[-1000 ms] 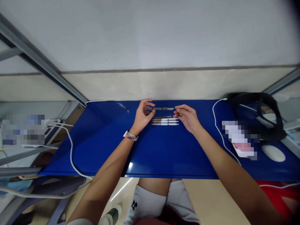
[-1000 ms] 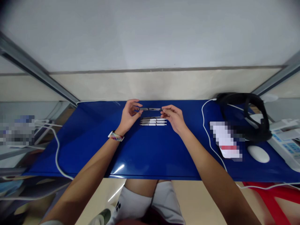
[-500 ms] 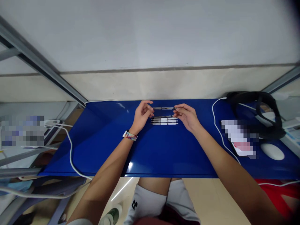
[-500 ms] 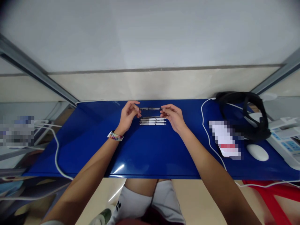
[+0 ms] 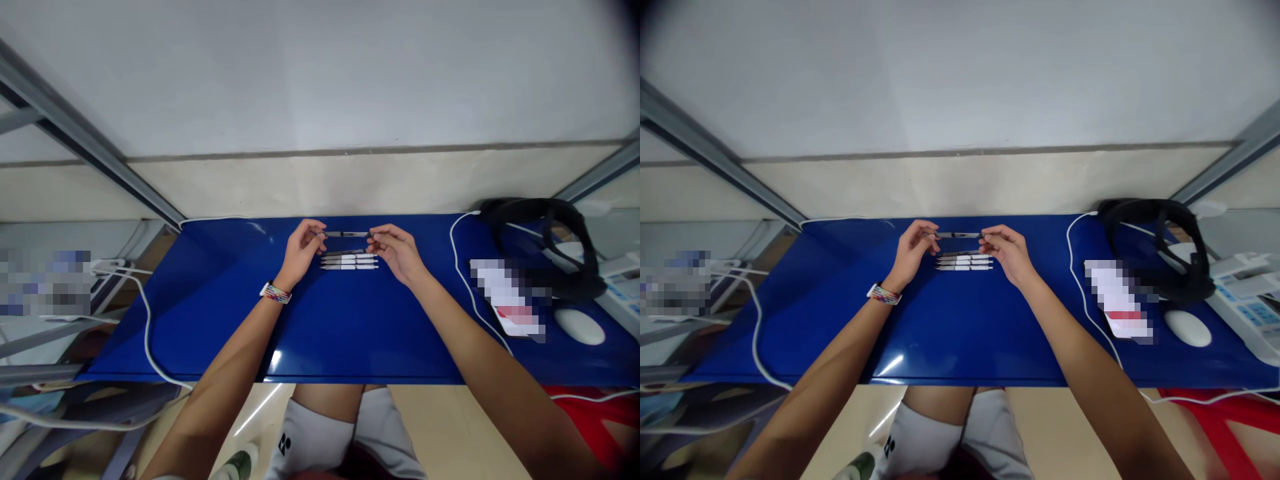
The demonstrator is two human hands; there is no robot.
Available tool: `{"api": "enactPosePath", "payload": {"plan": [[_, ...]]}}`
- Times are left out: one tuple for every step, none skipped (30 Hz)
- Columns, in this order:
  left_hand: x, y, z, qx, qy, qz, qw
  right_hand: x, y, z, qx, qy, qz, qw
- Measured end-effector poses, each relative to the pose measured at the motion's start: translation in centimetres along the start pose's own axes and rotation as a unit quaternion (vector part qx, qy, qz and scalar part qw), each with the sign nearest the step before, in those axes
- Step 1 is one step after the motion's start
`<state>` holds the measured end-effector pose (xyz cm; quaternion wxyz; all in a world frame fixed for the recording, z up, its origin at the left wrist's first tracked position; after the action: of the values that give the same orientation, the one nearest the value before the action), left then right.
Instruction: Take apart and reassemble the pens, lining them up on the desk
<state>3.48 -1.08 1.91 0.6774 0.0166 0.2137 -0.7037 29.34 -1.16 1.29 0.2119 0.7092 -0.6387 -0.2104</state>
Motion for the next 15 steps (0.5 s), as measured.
{"api": "enactPosePath", "payload": {"plan": [[0.00,0.03,0.02,-0.004,-0.009,-0.002,1.000,-0.01,0.01,0.00,-0.001,0.000,-0.001,1.000],[0.00,0.07,0.01,-0.010,-0.016,-0.006,1.000,-0.01,0.02,0.00,-0.001,-0.001,-0.001,1.000],[0.00,0.11,-0.04,-0.017,-0.021,-0.010,1.000,-0.02,0.02,-0.02,0.000,-0.002,0.002,1.000],[0.00,0.16,-0.11,-0.023,-0.023,-0.014,0.999,-0.04,0.01,-0.04,0.001,-0.004,0.006,1.000],[-0.01,0.21,-0.20,-0.028,-0.024,-0.017,0.999,-0.06,-0.02,-0.06,0.001,-0.005,0.013,1.000],[-0.01,0.26,-0.30,-0.029,-0.022,-0.020,0.999,-0.09,-0.05,-0.08,0.002,-0.005,0.020,1.000],[-0.01,0.30,-0.39,-0.028,-0.020,-0.021,0.999,-0.12,-0.09,-0.10,0.001,-0.005,0.028,1.000],[-0.01,0.33,-0.47,-0.028,-0.017,-0.021,0.999,-0.14,-0.13,-0.11,0.000,-0.005,0.033,0.999],[-0.01,0.36,-0.52,-0.029,-0.015,-0.022,0.999,-0.17,-0.16,-0.11,-0.001,-0.004,0.037,0.999],[-0.02,0.39,-0.54,-0.032,-0.013,-0.023,0.999,-0.19,-0.19,-0.09,-0.001,-0.004,0.038,0.999],[-0.03,0.41,-0.52,-0.035,-0.011,-0.023,0.999,-0.21,-0.21,-0.06,-0.002,-0.004,0.038,0.999],[-0.04,0.42,-0.47,-0.038,-0.011,-0.022,0.999,-0.23,-0.23,-0.02,-0.004,-0.004,0.036,0.999],[-0.05,0.43,-0.40,-0.039,-0.013,-0.022,0.999,-0.24,-0.26,0.02,-0.006,-0.005,0.034,0.999],[-0.05,0.43,-0.32,-0.037,-0.015,-0.022,0.999,-0.24,-0.28,0.06,-0.008,-0.006,0.032,0.999],[-0.04,0.43,-0.23,-0.034,-0.018,-0.023,0.999,-0.24,-0.31,0.08,-0.009,-0.010,0.030,0.999]]}}
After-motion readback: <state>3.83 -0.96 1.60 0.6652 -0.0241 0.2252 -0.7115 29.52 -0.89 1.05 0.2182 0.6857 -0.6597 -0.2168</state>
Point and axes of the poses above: each hand's wrist, its own x-axis away from the middle knuckle, its own y-axis out of the palm, z = x × y, the point moved 1 cm from there along -x, towards the middle knuckle, and after that the axes turned 15 degrees about -x, right-handed, at the moved point
